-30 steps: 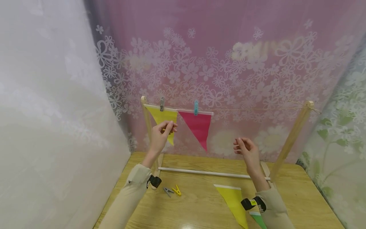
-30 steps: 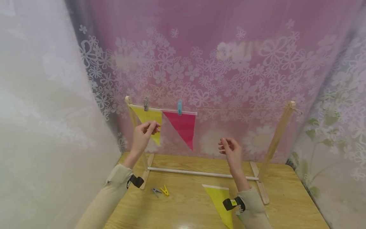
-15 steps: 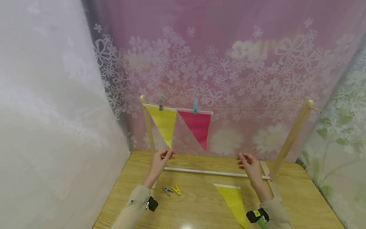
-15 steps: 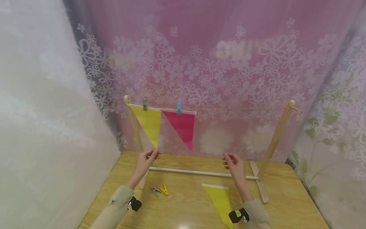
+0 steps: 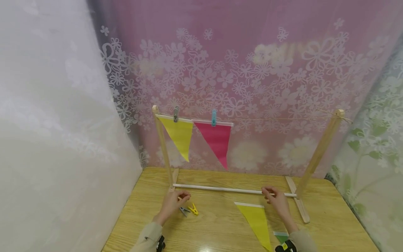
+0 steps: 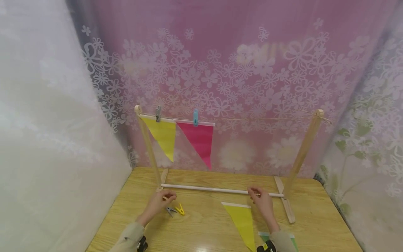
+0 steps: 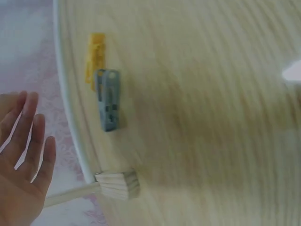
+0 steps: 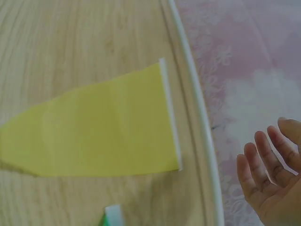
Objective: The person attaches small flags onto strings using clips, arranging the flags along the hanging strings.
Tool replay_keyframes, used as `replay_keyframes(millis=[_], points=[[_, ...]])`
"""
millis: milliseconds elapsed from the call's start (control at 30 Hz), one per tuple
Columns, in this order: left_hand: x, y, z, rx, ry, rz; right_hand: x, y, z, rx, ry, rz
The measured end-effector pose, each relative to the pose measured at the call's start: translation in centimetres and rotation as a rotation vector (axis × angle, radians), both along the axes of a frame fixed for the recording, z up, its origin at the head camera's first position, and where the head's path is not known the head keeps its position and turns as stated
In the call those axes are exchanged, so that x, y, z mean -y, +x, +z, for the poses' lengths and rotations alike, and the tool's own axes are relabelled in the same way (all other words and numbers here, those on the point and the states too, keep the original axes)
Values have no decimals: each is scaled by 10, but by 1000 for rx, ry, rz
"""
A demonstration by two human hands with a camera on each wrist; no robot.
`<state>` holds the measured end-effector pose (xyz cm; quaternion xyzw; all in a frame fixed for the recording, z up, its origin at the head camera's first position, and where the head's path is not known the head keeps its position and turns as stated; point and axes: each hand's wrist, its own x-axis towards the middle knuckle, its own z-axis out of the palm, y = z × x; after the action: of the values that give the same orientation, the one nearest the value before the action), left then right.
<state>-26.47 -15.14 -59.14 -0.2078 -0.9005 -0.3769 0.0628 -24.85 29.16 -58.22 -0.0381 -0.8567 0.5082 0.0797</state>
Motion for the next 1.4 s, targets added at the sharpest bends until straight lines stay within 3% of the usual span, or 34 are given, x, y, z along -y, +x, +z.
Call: replay_keyframes(millis=[233,467,600,833,1100,1400], points=[[11,5,-18,34,-162,-120,-7,4,-20,2,246,59],[15,5,-24,64,-201,-166,-12,3,-32,54,312,75],[13,7,-23,43,-236,-154,-14,0,-38,77,361,67],[5,9,-26,-76,-343,-112,-13,-7,-45,57,422,88],[3,7,-28,-46,-387,-97,-16,-13,-55,60,454,73],[4,6,-30,-51,-387,-83,-13,-14,-50,91,484,103]])
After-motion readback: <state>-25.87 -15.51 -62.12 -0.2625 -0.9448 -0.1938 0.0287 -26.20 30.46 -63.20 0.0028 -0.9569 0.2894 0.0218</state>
